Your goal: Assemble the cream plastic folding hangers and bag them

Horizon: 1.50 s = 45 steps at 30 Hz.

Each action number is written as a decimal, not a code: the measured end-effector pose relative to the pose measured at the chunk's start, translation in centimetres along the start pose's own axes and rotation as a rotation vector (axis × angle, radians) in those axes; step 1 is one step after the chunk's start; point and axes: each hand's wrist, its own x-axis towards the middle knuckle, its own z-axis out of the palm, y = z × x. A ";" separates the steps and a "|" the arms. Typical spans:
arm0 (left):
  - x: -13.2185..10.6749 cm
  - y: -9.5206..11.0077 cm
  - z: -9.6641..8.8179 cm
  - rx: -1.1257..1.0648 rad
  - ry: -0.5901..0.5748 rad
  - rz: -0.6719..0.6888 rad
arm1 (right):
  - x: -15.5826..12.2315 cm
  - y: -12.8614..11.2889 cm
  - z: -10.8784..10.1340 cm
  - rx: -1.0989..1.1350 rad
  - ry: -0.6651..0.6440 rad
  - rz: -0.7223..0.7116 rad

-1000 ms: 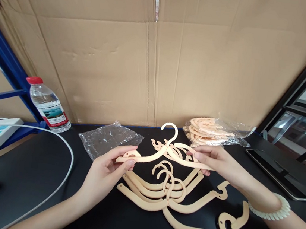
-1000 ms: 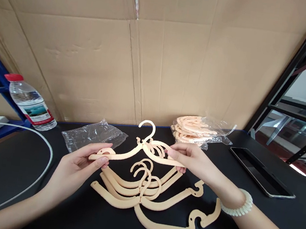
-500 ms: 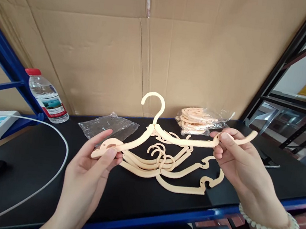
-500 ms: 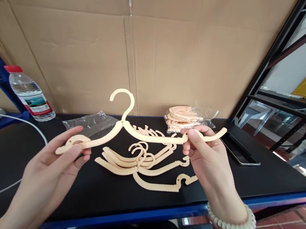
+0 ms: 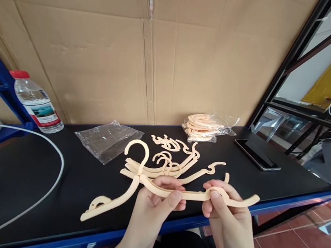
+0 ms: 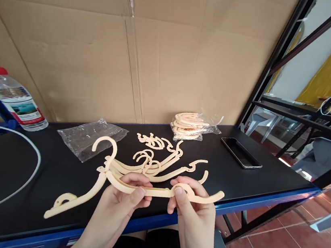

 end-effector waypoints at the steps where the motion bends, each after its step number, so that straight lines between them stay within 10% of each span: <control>1: 0.1 -0.1 -0.2 0.003 0.005 0.000 | -0.1 0.1 -0.1 -0.018 -0.006 0.000; 24: 1.4 -1.2 -1.0 0.038 -0.206 -0.090 | -0.6 2.6 -0.3 -0.204 -0.040 -0.041; 45: 0.1 -0.8 -0.8 0.158 -0.156 -0.091 | -0.7 2.0 0.9 -0.118 0.044 -0.025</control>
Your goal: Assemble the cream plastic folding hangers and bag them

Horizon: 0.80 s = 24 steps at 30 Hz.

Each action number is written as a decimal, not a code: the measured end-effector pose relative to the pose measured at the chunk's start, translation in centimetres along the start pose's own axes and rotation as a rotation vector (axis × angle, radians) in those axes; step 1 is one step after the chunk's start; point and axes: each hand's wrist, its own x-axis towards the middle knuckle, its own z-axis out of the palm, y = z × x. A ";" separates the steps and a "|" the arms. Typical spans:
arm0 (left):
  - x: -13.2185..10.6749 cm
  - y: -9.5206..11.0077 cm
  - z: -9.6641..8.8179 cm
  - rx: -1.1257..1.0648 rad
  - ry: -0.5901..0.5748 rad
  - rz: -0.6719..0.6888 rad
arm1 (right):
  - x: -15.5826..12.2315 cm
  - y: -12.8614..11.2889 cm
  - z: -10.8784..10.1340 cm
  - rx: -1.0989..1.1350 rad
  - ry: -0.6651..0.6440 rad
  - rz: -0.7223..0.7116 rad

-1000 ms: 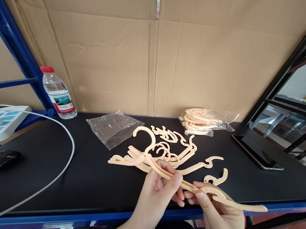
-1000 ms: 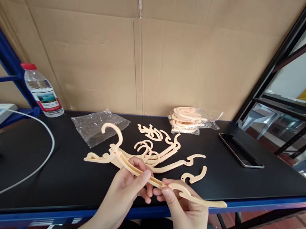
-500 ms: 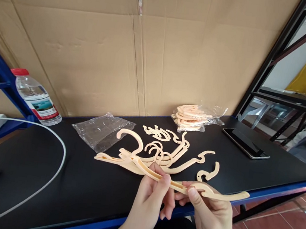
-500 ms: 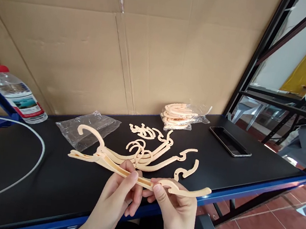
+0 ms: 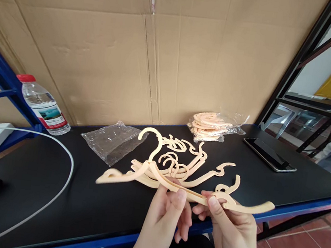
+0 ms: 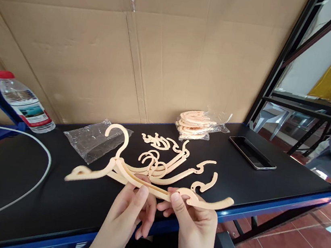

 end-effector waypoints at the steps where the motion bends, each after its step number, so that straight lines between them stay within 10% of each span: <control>1: -0.1 0.0 0.0 -0.014 0.002 0.003 | -0.1 0.0 0.0 -0.043 0.022 -0.040; 24: 0.4 -0.5 1.3 -0.096 0.188 -0.003 | -1.1 0.6 1.8 -0.340 -0.123 -0.486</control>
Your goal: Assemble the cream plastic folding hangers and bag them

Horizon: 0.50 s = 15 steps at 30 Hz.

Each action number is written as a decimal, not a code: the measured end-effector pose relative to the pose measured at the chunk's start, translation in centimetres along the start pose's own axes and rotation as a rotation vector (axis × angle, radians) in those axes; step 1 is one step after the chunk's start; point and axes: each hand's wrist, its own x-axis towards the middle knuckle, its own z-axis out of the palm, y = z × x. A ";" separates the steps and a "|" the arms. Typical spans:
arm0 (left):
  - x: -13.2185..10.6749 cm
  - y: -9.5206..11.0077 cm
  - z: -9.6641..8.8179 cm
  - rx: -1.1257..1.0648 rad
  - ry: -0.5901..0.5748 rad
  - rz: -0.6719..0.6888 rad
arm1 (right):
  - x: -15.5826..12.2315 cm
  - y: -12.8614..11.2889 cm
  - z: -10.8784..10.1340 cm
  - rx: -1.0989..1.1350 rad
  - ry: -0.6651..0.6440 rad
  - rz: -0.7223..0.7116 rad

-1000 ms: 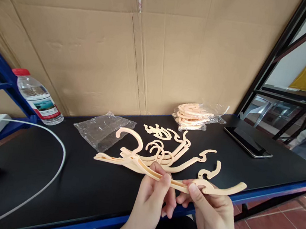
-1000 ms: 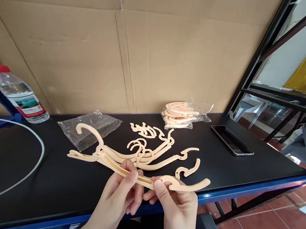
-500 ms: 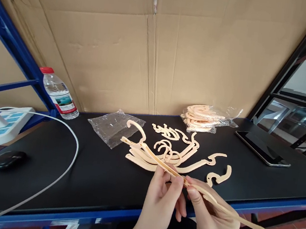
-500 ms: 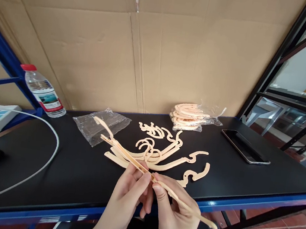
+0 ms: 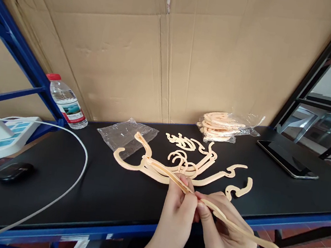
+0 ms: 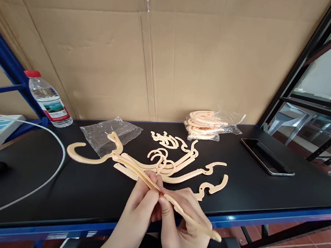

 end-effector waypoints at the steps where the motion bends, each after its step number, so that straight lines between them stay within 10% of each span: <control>1: 0.0 0.0 -0.1 0.000 -0.004 -0.003 | 0.1 0.0 0.1 0.018 0.005 0.040; 15: -0.5 0.6 0.0 -0.059 -0.131 0.129 | 2.1 0.2 -0.8 0.572 -0.246 0.593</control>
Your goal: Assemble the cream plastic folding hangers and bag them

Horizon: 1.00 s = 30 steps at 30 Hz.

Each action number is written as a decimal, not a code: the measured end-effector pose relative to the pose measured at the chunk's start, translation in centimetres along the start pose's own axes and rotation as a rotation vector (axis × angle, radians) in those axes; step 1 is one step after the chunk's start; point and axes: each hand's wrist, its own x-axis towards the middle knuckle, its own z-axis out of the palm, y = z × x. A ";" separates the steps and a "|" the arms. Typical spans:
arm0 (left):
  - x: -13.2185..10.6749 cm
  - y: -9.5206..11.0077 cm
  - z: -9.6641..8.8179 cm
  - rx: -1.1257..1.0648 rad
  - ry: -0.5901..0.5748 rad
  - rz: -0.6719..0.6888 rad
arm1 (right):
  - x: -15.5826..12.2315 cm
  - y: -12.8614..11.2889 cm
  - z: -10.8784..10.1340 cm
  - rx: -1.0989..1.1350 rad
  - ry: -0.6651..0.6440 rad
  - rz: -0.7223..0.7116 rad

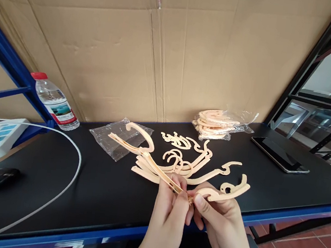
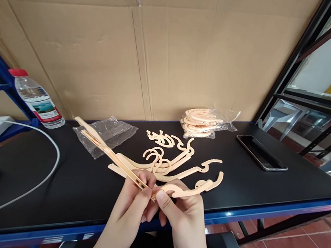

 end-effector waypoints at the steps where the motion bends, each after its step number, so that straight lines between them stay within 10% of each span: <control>1: 0.1 0.0 0.0 0.008 0.012 0.003 | 0.0 0.1 0.1 -0.008 0.008 -0.004; 15: -0.2 0.4 -0.3 0.146 0.193 0.024 | -0.5 1.3 2.2 -0.452 0.257 -0.707; 30: -0.1 0.5 -0.4 0.141 0.003 -0.023 | -0.8 0.7 0.8 -0.143 0.159 -0.191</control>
